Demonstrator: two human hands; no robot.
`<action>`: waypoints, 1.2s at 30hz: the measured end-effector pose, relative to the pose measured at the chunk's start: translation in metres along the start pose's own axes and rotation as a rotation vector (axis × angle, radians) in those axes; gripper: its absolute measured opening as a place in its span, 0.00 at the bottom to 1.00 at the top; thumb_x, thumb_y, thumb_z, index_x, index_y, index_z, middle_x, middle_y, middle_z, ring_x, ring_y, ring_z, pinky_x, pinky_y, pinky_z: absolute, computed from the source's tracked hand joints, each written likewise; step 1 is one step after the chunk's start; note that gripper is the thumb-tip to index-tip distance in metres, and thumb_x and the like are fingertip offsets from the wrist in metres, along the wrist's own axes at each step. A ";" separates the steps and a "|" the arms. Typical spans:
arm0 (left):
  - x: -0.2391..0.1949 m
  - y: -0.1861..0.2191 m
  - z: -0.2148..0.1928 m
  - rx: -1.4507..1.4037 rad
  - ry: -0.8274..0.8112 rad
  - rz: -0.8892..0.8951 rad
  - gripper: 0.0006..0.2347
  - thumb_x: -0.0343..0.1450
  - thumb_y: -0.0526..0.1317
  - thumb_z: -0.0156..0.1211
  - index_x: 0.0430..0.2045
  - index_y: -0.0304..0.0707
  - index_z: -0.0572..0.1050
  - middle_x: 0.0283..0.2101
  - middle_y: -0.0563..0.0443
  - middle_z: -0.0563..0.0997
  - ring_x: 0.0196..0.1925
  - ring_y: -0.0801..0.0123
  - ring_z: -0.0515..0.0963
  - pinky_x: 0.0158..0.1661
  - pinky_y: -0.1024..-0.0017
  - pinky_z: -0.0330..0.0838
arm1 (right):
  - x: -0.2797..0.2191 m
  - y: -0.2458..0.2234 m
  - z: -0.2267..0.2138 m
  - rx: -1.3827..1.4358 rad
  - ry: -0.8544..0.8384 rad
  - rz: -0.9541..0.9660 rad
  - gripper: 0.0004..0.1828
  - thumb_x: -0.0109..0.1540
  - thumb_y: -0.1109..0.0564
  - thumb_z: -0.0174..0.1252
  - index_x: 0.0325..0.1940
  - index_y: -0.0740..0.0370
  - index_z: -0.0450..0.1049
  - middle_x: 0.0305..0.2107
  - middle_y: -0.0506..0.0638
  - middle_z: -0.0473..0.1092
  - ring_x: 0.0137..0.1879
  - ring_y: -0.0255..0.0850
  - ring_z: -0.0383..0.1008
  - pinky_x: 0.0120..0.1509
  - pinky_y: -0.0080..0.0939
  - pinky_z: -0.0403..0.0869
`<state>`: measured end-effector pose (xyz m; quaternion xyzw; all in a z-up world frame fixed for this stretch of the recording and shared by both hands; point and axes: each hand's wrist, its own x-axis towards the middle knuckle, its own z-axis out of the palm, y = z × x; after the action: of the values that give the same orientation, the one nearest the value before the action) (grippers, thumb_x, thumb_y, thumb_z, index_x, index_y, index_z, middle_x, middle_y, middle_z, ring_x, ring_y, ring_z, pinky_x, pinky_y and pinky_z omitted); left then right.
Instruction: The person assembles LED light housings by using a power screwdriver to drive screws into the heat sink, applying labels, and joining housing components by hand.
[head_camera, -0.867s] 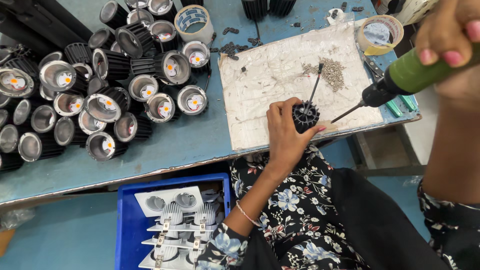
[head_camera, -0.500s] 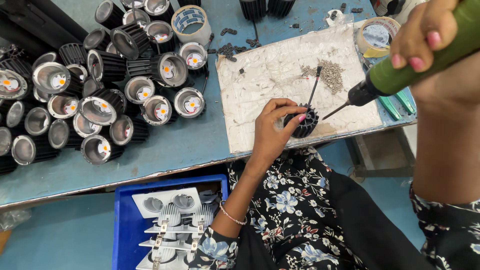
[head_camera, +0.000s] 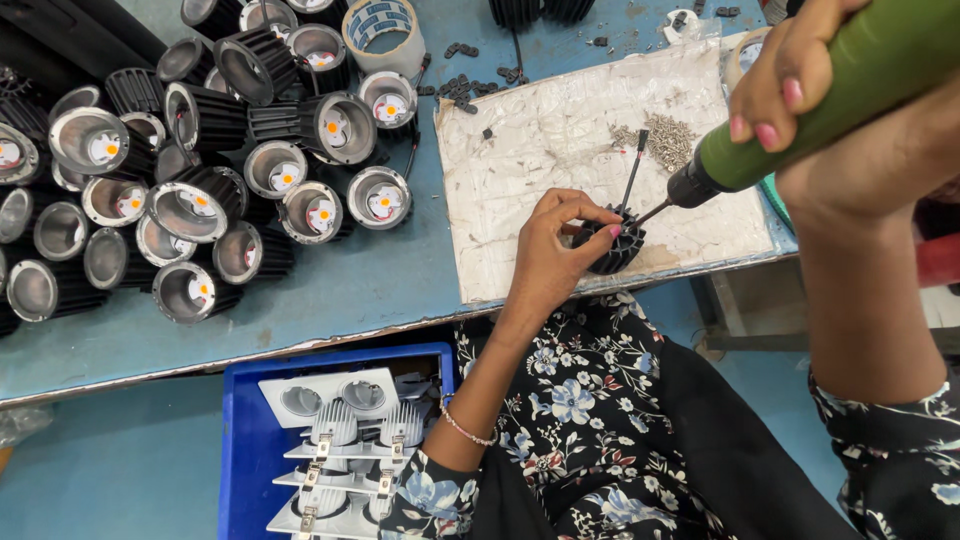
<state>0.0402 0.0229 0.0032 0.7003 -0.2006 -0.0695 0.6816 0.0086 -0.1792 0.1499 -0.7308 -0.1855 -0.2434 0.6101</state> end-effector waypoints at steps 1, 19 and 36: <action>0.000 0.000 0.000 -0.001 0.005 -0.002 0.05 0.67 0.37 0.70 0.34 0.42 0.85 0.45 0.53 0.76 0.49 0.72 0.79 0.47 0.74 0.77 | 0.000 -0.001 0.002 -0.008 0.001 0.001 0.49 0.64 0.13 0.37 0.31 0.66 0.52 0.18 0.55 0.51 0.23 0.47 0.55 0.29 0.45 0.61; -0.016 0.004 -0.010 0.078 -0.024 0.153 0.09 0.71 0.42 0.67 0.43 0.46 0.84 0.54 0.50 0.79 0.58 0.65 0.81 0.59 0.69 0.75 | 0.005 0.000 0.018 0.027 -0.026 0.072 0.46 0.69 0.18 0.36 0.32 0.69 0.55 0.21 0.57 0.56 0.24 0.47 0.60 0.33 0.45 0.66; -0.019 -0.009 -0.003 0.388 -0.086 0.295 0.20 0.65 0.48 0.72 0.49 0.44 0.78 0.60 0.41 0.79 0.60 0.55 0.81 0.56 0.63 0.78 | 0.006 -0.004 0.029 0.122 -0.018 0.036 0.39 0.71 0.21 0.46 0.49 0.63 0.60 0.23 0.55 0.58 0.21 0.43 0.59 0.29 0.43 0.65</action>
<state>0.0255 0.0331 -0.0087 0.7777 -0.3391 0.0407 0.5277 0.0146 -0.1498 0.1529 -0.6976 -0.1923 -0.2141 0.6561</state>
